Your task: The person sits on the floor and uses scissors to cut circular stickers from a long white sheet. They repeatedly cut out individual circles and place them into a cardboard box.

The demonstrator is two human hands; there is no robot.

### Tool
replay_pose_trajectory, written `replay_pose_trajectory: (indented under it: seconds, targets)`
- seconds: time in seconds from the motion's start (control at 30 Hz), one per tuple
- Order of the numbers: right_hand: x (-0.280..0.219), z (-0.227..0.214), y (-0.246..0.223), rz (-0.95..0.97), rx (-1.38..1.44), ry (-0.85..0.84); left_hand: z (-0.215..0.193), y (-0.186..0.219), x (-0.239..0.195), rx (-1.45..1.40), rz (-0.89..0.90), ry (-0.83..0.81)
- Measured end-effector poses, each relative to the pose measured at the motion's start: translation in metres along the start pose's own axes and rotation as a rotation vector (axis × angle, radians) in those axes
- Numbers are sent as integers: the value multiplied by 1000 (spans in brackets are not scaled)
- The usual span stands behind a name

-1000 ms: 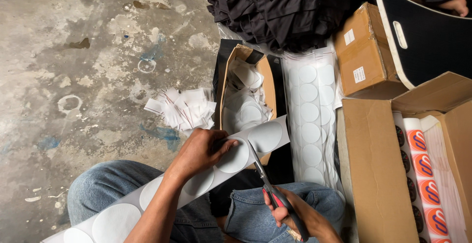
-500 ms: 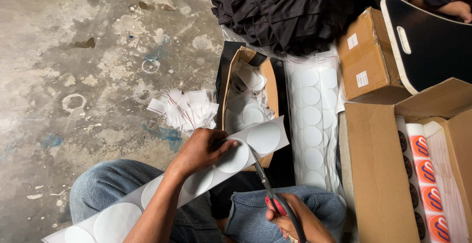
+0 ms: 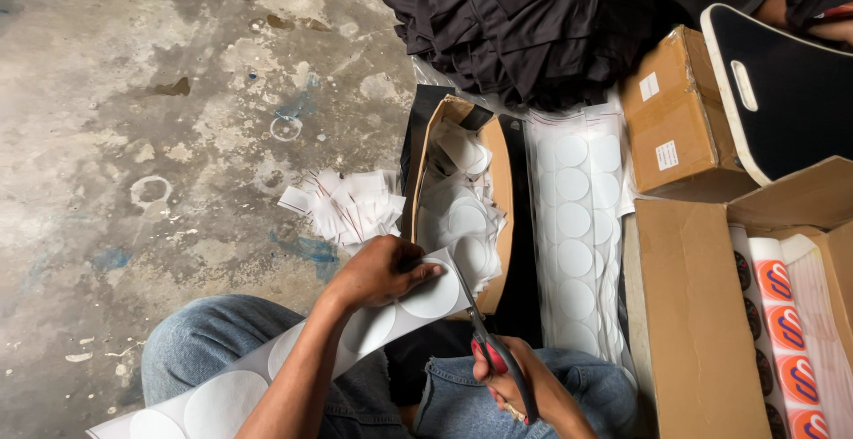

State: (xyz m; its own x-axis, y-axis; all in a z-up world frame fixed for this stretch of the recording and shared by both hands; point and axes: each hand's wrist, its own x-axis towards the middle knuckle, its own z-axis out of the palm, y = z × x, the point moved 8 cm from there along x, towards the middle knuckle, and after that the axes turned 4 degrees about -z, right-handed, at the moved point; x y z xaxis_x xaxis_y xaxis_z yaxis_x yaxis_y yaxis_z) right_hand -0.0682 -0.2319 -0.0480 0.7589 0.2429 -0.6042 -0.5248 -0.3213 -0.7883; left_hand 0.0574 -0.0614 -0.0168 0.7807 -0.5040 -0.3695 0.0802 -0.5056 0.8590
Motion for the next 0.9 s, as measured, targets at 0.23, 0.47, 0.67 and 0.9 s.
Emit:
replay_pose_trajectory:
  seconds: [0.23, 0.47, 0.67, 0.9]
  targets:
    - [14, 4, -2, -38, 17, -30, 4, -8, 8, -6, 16, -7]
    - [21, -13, 3, -112, 49, 120, 6, -6, 5, 44, -33, -12]
    - [14, -25, -59, -121, 401, 401, 9, 19, -9, 109, 23, -18]
    - [14, -81, -72, -264, 205, 626, -3, 15, -32, 189, -121, -102]
